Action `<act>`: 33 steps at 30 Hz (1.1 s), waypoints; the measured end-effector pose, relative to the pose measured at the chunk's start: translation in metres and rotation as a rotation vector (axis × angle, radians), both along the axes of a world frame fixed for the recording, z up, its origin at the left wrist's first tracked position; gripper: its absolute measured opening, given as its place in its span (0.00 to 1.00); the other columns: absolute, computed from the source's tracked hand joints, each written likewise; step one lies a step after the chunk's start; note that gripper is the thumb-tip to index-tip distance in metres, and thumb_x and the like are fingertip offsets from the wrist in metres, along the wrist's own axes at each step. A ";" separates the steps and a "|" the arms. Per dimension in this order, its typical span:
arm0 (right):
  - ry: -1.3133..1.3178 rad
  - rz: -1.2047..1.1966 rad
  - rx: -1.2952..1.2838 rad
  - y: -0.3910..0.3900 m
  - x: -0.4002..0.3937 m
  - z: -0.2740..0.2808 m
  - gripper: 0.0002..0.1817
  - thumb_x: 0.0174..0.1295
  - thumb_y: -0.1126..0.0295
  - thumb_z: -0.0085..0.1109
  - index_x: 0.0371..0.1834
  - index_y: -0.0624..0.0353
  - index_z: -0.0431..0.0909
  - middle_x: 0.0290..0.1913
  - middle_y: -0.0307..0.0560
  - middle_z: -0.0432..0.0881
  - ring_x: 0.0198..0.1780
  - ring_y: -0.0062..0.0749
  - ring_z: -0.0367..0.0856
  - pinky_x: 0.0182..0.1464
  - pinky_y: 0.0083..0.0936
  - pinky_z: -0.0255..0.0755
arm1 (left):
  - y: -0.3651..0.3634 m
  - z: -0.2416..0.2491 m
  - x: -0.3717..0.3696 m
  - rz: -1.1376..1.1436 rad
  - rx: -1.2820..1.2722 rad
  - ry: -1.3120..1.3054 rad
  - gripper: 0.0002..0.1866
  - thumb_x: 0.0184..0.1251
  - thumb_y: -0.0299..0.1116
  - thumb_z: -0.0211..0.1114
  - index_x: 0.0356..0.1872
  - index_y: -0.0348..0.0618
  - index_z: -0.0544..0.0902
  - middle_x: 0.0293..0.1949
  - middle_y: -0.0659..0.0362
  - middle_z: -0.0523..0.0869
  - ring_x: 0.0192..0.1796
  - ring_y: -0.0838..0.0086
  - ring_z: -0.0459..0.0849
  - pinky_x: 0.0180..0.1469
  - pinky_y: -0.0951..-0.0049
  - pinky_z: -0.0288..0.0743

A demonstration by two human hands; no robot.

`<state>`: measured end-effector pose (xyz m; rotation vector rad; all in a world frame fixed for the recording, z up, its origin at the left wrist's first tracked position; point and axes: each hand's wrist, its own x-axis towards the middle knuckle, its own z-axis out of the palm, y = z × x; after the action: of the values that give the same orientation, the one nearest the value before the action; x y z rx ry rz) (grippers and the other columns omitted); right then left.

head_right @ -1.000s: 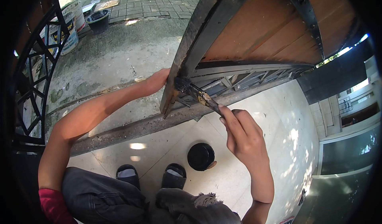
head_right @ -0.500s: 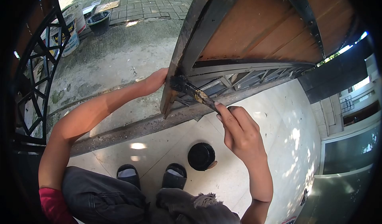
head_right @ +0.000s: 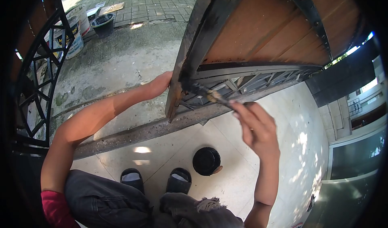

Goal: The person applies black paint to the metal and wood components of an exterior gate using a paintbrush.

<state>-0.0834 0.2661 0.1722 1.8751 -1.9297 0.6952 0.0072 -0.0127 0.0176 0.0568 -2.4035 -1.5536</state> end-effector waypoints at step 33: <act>0.082 -0.111 -0.008 0.001 -0.004 0.005 0.22 0.46 0.86 0.64 0.47 0.59 0.83 0.31 0.50 0.76 0.29 0.37 0.76 0.29 0.31 0.71 | 0.001 0.009 0.003 -0.008 0.233 -0.072 0.19 0.75 0.34 0.41 0.50 0.30 0.77 0.46 0.52 0.84 0.48 0.73 0.76 0.57 0.68 0.68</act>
<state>-0.0876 0.2673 0.1777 1.7488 -1.9586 0.5831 0.0104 -0.0114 0.0266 0.1522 -2.2656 -1.8579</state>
